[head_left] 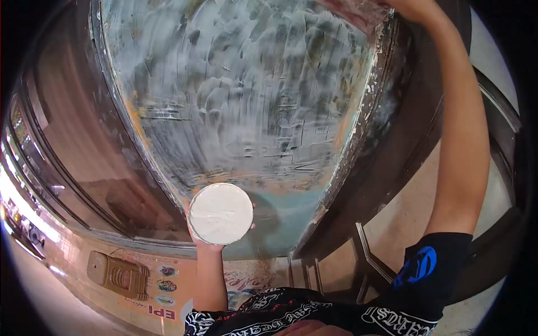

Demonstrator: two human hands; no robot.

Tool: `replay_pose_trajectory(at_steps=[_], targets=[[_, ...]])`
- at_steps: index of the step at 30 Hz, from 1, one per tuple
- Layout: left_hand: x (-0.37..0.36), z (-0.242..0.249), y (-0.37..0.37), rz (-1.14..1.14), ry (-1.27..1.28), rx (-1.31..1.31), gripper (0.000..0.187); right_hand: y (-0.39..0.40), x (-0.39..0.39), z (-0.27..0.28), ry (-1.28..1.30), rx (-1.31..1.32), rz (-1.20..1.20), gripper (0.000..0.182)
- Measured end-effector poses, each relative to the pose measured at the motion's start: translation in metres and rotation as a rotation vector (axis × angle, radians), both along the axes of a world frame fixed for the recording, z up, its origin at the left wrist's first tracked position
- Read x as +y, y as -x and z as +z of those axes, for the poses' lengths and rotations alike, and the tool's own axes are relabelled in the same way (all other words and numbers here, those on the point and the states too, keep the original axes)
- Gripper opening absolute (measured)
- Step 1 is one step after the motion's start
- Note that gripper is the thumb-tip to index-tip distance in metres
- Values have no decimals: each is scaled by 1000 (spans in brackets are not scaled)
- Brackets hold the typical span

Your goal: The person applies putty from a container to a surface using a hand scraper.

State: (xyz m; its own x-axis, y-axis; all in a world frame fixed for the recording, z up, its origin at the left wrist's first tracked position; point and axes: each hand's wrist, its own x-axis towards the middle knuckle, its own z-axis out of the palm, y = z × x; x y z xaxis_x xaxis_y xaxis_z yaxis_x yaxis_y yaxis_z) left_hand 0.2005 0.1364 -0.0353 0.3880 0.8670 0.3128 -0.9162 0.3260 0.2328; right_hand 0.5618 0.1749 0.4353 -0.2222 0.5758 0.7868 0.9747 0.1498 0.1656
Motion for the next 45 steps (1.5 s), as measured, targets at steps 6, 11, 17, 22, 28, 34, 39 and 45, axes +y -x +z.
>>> replay_pose_trajectory(at_steps=[6,11,17,22,28,34,39,45], targets=[[6,-4,-3,-23,-36,-2,92,24,20,-102,389,-116,286,27],[10,7,-17,-129,-63,-20,95,34,41,-150,385,-321,-12,18],[14,11,-14,-64,-73,30,93,-2,27,-31,-266,-253,-3,20],[11,10,-5,18,-14,27,94,-19,-2,66,-208,32,82,20],[13,8,-4,0,-29,28,97,23,-1,0,128,-150,231,23],[21,-6,2,121,-8,97,86,32,22,17,-65,-168,5,25],[13,-19,16,166,26,34,85,-11,14,86,-335,57,16,20],[6,-19,19,148,28,-4,88,-17,25,61,-41,-32,331,21]])
